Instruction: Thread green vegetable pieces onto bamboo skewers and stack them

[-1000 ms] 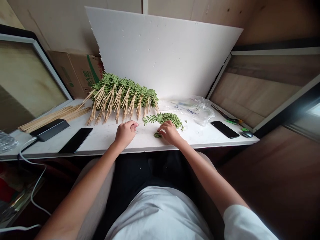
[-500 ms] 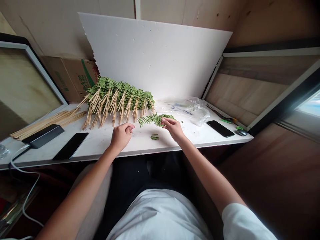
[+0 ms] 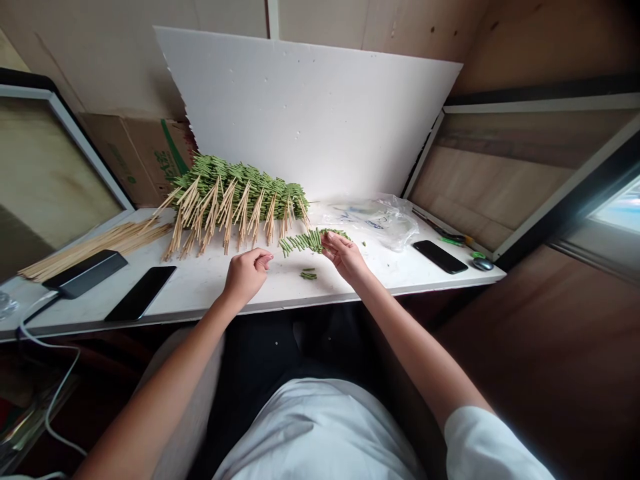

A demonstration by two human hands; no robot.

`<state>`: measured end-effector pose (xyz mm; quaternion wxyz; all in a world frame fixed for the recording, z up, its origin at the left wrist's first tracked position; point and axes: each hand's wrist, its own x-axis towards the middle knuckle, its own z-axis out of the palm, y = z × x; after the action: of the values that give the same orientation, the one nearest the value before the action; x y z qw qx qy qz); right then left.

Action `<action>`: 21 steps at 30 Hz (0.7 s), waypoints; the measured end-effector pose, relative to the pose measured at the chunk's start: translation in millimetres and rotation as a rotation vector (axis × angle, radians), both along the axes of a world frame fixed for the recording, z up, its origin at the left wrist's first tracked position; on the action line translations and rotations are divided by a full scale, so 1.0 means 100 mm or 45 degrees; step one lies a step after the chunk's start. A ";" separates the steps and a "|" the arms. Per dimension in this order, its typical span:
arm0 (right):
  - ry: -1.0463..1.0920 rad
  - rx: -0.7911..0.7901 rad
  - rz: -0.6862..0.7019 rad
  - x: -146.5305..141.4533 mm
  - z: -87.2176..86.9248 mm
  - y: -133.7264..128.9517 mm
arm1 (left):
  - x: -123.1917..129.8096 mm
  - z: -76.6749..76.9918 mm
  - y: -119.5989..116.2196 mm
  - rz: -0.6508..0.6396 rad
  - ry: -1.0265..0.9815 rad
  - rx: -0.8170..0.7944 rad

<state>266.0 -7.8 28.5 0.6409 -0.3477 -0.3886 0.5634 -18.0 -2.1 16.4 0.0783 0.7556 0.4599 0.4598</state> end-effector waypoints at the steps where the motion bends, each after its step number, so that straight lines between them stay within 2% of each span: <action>1: -0.014 -0.002 -0.002 0.00 0.00 0.00 | 0.00 0.00 0.00 0.000 0.001 -0.003; 6: -0.080 -0.017 -0.044 -0.01 0.00 0.00 | 0.01 -0.03 -0.01 0.001 -0.005 -0.017; 13: -0.001 -0.036 -0.101 -0.05 -0.01 0.01 | 0.01 -0.04 -0.02 0.009 0.008 -0.042; 21: -0.025 0.007 -0.270 -0.12 -0.02 0.00 | 0.04 -0.03 -0.05 0.048 0.083 0.049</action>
<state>254.1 -8.0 26.3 0.6941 -0.3904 -0.3574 0.4879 -14.0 -7.4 13.2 0.0402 0.7628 0.4672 0.4452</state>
